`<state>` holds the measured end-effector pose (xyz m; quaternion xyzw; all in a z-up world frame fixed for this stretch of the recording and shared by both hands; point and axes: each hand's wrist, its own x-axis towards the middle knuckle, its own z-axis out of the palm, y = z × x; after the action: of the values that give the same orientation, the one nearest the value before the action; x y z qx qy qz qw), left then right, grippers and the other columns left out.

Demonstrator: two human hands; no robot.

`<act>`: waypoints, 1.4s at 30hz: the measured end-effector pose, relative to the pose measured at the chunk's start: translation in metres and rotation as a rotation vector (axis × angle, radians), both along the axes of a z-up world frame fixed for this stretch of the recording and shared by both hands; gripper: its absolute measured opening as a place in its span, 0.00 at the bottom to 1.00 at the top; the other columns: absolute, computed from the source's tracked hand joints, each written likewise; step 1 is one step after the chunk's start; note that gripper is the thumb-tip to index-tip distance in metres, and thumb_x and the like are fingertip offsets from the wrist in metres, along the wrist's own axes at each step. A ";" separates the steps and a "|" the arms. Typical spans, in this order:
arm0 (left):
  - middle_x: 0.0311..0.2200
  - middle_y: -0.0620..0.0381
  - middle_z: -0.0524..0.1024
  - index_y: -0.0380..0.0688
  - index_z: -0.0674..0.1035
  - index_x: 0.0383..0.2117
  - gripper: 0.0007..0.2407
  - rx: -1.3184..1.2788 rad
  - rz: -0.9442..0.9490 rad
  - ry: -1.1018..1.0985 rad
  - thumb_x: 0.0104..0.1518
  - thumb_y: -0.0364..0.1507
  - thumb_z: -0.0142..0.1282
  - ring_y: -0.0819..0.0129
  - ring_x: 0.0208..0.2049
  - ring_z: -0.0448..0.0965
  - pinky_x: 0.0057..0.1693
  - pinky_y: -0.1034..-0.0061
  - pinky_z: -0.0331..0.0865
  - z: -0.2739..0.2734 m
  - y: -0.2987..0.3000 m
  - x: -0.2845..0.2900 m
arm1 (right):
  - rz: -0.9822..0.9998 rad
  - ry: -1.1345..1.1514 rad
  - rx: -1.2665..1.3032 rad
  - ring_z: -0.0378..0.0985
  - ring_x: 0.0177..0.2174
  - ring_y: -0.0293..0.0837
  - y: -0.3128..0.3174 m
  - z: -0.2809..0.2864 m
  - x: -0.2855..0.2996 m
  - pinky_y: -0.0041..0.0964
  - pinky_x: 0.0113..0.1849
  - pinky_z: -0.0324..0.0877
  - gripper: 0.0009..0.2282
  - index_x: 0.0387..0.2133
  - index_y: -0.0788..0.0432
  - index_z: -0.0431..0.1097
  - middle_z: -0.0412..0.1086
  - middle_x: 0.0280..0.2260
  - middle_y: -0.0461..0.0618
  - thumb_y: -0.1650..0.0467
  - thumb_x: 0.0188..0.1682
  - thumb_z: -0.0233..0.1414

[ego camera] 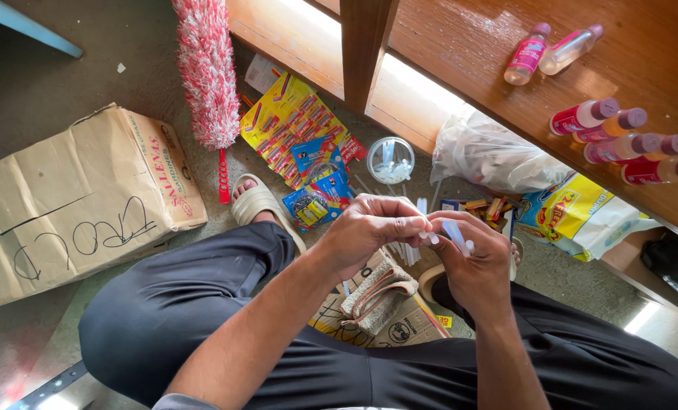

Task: Wiping plastic straws with a cloth and placing them into a clear plastic container for storage.

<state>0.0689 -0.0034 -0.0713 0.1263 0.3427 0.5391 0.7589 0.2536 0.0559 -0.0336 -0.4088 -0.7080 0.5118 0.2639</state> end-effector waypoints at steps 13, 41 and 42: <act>0.33 0.61 0.81 0.36 0.83 0.37 0.07 0.071 -0.016 0.303 0.60 0.28 0.63 0.80 0.35 0.77 0.44 0.82 0.72 0.023 0.000 0.008 | -0.048 0.042 0.003 0.79 0.36 0.36 0.001 -0.003 0.001 0.29 0.38 0.73 0.03 0.35 0.64 0.77 0.78 0.38 0.49 0.76 0.49 0.59; 0.37 0.56 0.83 0.41 0.84 0.34 0.02 0.031 0.482 0.330 0.60 0.26 0.62 0.74 0.31 0.81 0.42 0.75 0.78 -0.010 0.009 -0.028 | -0.266 0.430 -0.249 0.65 0.26 0.29 0.014 -0.019 0.034 0.24 0.30 0.59 0.06 0.35 0.60 0.75 0.74 0.33 0.45 0.68 0.54 0.58; 0.35 0.57 0.81 0.41 0.83 0.36 0.02 0.028 0.657 0.283 0.61 0.25 0.61 0.74 0.30 0.78 0.41 0.74 0.76 -0.010 0.011 -0.042 | -0.349 0.608 -0.311 0.61 0.23 0.29 0.020 -0.025 0.046 0.23 0.27 0.56 0.07 0.36 0.61 0.74 0.73 0.34 0.48 0.67 0.57 0.58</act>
<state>0.0267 0.0072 -0.0811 0.0933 0.4592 0.7361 0.4884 0.2993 0.0762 -0.0581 -0.3879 -0.4310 0.6584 0.4799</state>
